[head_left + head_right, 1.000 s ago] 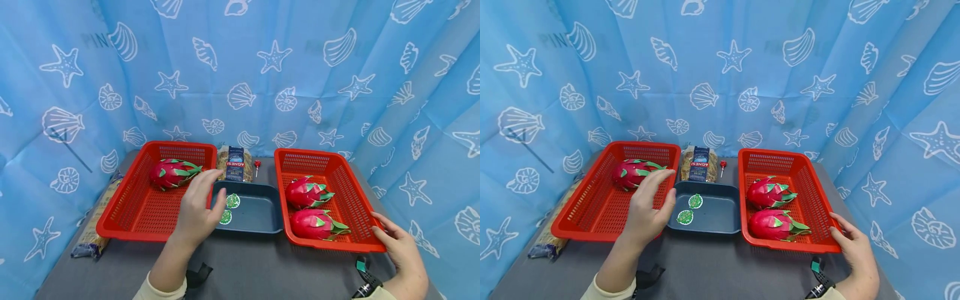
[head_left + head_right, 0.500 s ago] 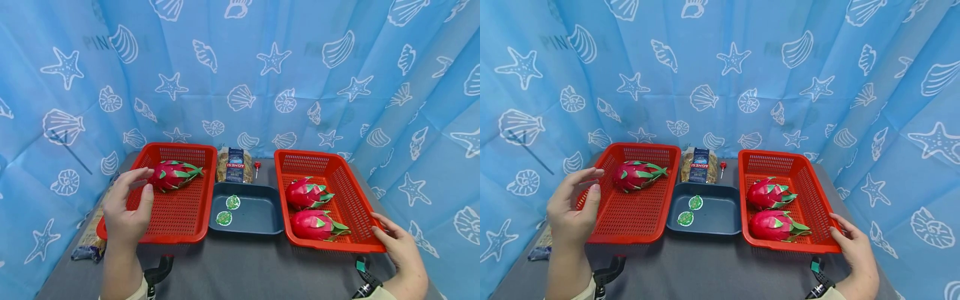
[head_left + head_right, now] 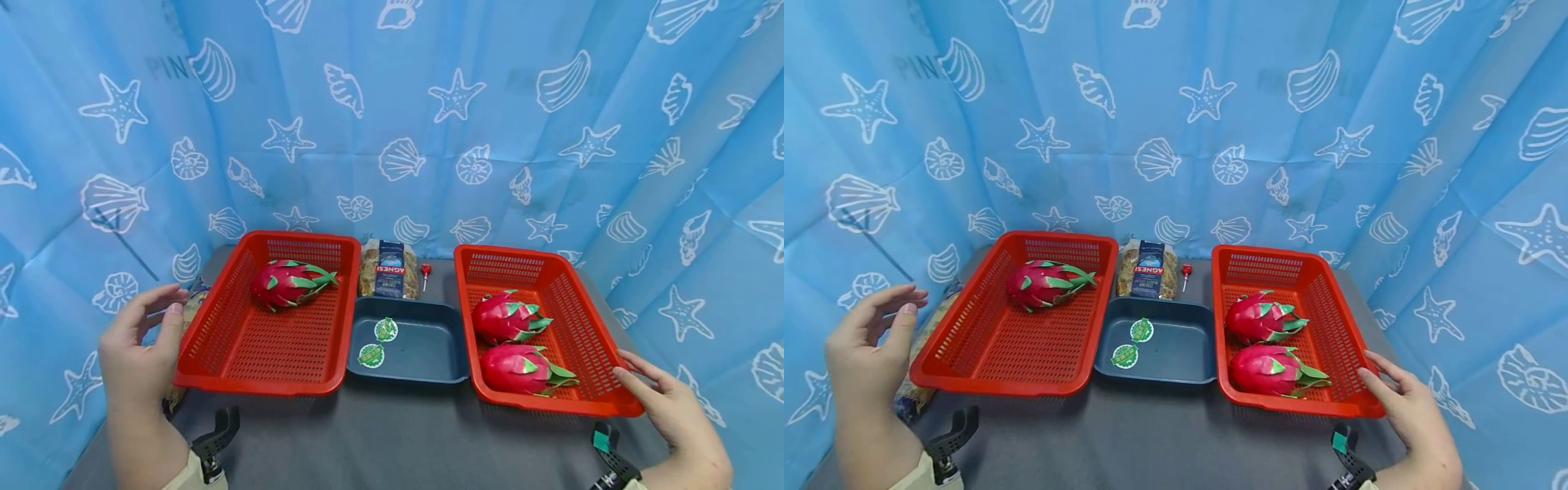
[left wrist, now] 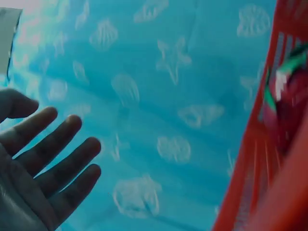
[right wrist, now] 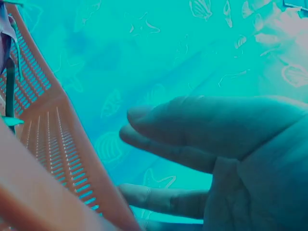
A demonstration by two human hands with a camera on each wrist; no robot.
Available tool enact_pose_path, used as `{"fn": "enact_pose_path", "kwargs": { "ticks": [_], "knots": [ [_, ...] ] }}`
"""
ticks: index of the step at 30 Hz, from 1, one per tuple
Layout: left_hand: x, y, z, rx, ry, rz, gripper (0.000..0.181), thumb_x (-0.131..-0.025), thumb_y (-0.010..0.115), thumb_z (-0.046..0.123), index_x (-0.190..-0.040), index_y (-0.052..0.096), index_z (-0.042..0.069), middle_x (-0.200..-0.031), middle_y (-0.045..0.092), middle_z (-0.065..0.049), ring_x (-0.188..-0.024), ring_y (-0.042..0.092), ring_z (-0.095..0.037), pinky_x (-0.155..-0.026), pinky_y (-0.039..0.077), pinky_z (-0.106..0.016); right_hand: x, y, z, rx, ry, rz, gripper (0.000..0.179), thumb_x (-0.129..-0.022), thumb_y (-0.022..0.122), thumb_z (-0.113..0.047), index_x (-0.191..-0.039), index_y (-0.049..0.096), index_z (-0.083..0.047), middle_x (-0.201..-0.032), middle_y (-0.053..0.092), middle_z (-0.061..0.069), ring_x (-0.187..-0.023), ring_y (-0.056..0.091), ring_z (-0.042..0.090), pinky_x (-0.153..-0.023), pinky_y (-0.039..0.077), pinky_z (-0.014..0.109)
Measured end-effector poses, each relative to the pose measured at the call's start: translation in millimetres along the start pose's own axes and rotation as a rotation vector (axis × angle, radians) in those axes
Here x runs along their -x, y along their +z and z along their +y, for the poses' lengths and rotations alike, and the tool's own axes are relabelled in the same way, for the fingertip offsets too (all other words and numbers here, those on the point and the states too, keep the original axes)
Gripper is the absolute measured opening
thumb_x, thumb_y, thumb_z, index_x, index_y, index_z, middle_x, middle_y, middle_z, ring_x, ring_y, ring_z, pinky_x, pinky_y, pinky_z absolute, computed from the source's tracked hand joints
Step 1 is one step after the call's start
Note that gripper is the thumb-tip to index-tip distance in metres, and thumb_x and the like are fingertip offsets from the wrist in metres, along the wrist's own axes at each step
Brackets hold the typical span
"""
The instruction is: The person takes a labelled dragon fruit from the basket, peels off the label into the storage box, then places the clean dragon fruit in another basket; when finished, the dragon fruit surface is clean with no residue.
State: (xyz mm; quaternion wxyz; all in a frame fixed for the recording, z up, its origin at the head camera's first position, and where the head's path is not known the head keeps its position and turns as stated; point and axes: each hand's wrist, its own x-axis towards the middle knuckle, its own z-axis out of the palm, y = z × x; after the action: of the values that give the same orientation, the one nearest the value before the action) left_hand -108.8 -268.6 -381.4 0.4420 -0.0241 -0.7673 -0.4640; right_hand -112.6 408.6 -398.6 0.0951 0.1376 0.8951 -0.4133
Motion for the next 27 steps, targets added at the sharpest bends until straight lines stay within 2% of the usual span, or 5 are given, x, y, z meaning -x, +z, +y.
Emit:
{"fn": "enact_pose_path", "kwargs": {
  "ticks": [8, 13, 19, 22, 27],
  "knots": [
    [4.4, -24.3, -40.4, -0.042, -0.290, -0.221, 0.039, -0.098, 0.067, 0.006, -0.137, 0.063, 0.003, -0.124, 0.065, 0.009, -0.110, 0.061, -0.004, -0.086, 0.047, -0.008, 0.4, -1, -7, -0.018, 0.050, -0.012, 0.084, -0.106, 0.046, -0.053, -0.161, 0.015, 0.003, -0.147, 0.041, 0.039, -0.084, 0.057, -0.010, -0.072, 0.055, 0.026],
    [6.7, -29.4, -66.2, -0.140, -0.487, -0.385, 0.053, -0.102, 0.065, 0.028, -0.149, 0.052, 0.008, -0.140, 0.056, -0.011, -0.118, 0.056, -0.016, -0.075, 0.052, -0.011, 4.3, 2, -17, -0.053, 0.028, 0.038, 0.080, -0.107, 0.043, -0.050, -0.162, 0.015, 0.001, -0.155, 0.026, 0.041, -0.085, 0.049, -0.015, -0.072, 0.058, 0.028],
    [10.6, -30.1, -84.6, -0.138, -0.595, -0.518, 0.063, -0.104, 0.061, 0.034, -0.154, 0.041, 0.002, -0.147, 0.045, -0.030, -0.124, 0.050, -0.049, -0.069, 0.060, -0.027, 14.7, 12, -31, -0.066, -0.133, 0.173, 0.071, -0.107, 0.051, -0.043, -0.159, 0.030, 0.001, -0.121, 0.066, 0.002, -0.084, 0.053, -0.019, -0.066, 0.057, 0.023],
    [12.4, -30.0, -90.7, -0.133, -0.598, -0.566, 0.065, -0.104, 0.061, 0.035, -0.155, 0.039, 0.002, -0.144, 0.046, -0.031, -0.114, 0.056, -0.040, -0.069, 0.060, -0.028, 18.6, 20, -41, -0.104, -0.209, 0.224, 0.063, -0.105, 0.056, -0.039, -0.156, 0.041, -0.004, -0.104, 0.056, -0.029, -0.086, 0.058, -0.015, -0.064, 0.056, 0.021],
    [13.4, -29.4, -98.2, -0.137, -0.618, -0.599, 0.067, -0.104, 0.058, 0.040, -0.158, 0.038, 0.004, -0.139, 0.050, -0.032, -0.091, 0.061, -0.005, -0.069, 0.059, -0.026, 21.1, 35, -64, -0.135, -0.379, 0.277, 0.045, -0.105, 0.059, -0.027, -0.147, 0.055, -0.011, -0.111, 0.057, -0.031, -0.098, 0.057, -0.013, -0.073, 0.051, 0.012]
  ]
}}
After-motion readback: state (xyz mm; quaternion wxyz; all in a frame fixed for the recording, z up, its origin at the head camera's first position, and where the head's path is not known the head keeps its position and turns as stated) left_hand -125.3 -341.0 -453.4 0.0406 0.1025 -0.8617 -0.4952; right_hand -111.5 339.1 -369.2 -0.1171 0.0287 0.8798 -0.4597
